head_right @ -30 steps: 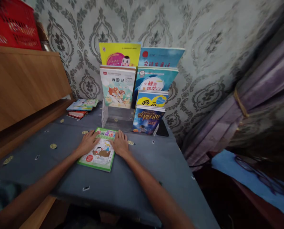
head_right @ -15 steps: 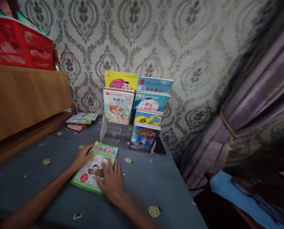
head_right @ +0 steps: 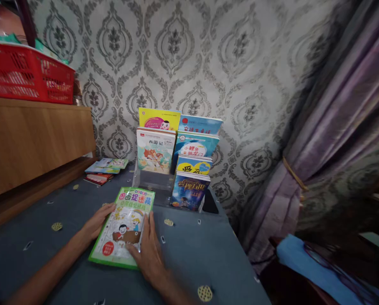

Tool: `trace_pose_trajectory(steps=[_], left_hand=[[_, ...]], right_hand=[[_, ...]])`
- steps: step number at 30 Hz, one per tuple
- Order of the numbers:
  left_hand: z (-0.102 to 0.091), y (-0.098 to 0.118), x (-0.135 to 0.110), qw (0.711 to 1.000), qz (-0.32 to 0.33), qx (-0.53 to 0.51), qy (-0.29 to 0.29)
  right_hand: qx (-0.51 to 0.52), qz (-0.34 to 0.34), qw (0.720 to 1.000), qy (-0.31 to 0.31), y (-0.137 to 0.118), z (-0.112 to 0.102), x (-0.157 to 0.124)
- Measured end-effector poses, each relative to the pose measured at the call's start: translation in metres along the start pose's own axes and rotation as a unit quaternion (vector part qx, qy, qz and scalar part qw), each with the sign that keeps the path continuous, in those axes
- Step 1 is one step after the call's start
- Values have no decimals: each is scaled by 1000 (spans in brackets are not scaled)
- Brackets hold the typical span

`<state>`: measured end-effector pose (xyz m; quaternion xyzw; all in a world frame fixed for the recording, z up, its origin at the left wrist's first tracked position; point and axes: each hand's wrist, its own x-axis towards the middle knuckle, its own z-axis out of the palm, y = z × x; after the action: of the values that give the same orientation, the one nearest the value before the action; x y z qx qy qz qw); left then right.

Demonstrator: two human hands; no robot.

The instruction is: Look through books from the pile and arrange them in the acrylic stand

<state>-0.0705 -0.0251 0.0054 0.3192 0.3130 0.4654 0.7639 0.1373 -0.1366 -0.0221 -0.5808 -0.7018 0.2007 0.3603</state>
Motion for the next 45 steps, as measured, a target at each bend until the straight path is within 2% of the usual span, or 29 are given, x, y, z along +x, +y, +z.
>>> trace_pose_trajectory(steps=[2,4,9,13,16,18,20,23,25,27,29,31,34,38,45], left_hand=[[6,2,-3,1000,18,-14,9],[9,3,-5,999,28,-19,10],[5,7,-7,999,22,-25,-21],[-3,12,-12,997,-1,7,-71],[-6,14,-15,995,-10,36,-92],[-6,14,-15,995,-2,40,-91],[-5,13,-14,996,9,36,-83],[-3,14,-12,997,21,26,-72],[-3,14,-11,997,29,18,-64],[-3,15,-10,998,35,6,-56],[-3,15,-10,998,39,-3,-48],[-3,16,-10,998,41,-4,-41],[-1,17,-12,998,39,-1,-42],[2,17,-13,998,30,-2,-48],[4,14,-14,999,31,0,-40]], right_hand=[[66,8,996,55,7,3,2],[144,20,987,75,11,4,5],[325,30,944,50,7,0,17],[376,23,925,60,0,-4,18],[381,22,924,32,-2,-9,20],[341,9,940,22,-1,-18,27],[256,-25,966,38,-3,-34,41],[92,-101,987,81,-18,-74,77],[-39,-184,974,125,-38,-108,108],[-161,-238,944,162,-63,-142,140],[-255,-250,913,195,-87,-170,169],[-323,-240,888,223,-104,-189,192],[-399,-199,865,230,-116,-202,215],[-461,-158,845,219,-117,-207,229],[-488,-124,846,179,-124,-217,243]])
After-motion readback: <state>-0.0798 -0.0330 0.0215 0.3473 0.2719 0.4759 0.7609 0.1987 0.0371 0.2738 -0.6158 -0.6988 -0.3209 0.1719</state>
